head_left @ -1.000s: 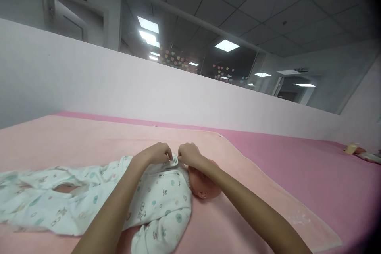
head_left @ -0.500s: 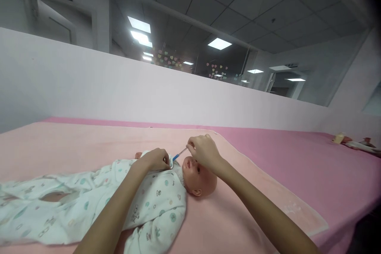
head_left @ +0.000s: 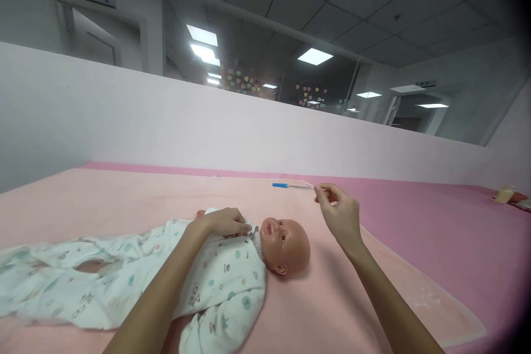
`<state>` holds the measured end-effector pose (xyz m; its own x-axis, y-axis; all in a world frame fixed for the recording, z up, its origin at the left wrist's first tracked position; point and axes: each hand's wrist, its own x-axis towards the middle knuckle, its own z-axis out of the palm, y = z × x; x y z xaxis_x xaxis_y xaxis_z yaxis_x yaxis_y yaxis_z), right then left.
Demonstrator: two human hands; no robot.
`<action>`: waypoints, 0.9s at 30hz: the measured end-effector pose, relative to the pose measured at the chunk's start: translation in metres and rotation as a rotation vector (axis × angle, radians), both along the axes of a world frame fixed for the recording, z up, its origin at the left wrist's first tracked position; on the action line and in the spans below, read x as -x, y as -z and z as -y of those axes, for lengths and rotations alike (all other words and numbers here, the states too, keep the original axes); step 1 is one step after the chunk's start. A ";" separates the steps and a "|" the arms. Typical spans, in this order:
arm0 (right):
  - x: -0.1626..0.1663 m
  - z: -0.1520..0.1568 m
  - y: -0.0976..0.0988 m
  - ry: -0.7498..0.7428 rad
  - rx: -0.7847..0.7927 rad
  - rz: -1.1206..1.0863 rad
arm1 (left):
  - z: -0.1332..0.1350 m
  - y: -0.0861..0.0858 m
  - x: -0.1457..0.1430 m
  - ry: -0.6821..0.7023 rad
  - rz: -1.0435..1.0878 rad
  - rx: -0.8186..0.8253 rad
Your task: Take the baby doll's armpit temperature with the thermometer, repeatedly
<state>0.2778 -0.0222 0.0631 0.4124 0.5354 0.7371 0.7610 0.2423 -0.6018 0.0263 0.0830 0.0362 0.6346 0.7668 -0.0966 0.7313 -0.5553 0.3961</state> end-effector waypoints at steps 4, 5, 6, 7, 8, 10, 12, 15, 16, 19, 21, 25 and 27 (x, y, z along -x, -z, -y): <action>-0.021 0.000 0.016 -0.036 -0.001 -0.189 | 0.002 -0.006 0.004 0.044 -0.025 0.091; -0.026 -0.001 0.021 -0.052 0.002 -0.232 | 0.003 -0.007 0.005 0.049 -0.029 0.097; -0.030 -0.002 0.025 -0.067 0.005 -0.274 | 0.003 -0.008 0.006 0.052 -0.033 0.103; -0.034 -0.004 0.030 -0.078 0.009 -0.313 | 0.003 -0.008 0.007 0.053 -0.038 0.109; -0.038 -0.006 0.035 -0.087 0.012 -0.353 | 0.003 -0.009 0.007 0.053 -0.043 0.114; -0.045 -0.010 0.046 -0.102 0.012 -0.432 | 0.002 -0.009 0.007 0.049 -0.060 0.117; -0.051 -0.015 0.057 -0.120 0.007 -0.508 | 0.002 -0.008 0.006 0.037 -0.079 0.103; -0.059 -0.024 0.075 -0.170 0.000 -0.632 | 0.002 -0.005 0.003 -0.002 -0.091 0.080; -0.061 -0.027 0.080 -0.195 0.006 -0.678 | 0.002 -0.004 0.002 -0.016 -0.085 0.076; -0.065 -0.030 0.091 -0.264 0.043 -0.784 | 0.001 0.000 0.000 -0.043 -0.056 0.065; -0.065 -0.030 0.096 -0.282 0.066 -0.792 | -0.001 0.003 0.000 -0.047 -0.047 0.057; -0.065 -0.030 0.101 -0.273 0.080 -0.784 | -0.007 0.006 0.002 -0.063 -0.039 0.025; -0.066 -0.032 0.103 -0.242 0.075 -0.782 | -0.011 0.005 0.005 -0.075 -0.043 -0.003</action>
<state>0.3437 0.0101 -0.0395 0.6593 0.7116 0.2428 0.0466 0.2836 -0.9578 0.0213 0.0937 0.0310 0.5708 0.8123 -0.1198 0.7871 -0.4997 0.3616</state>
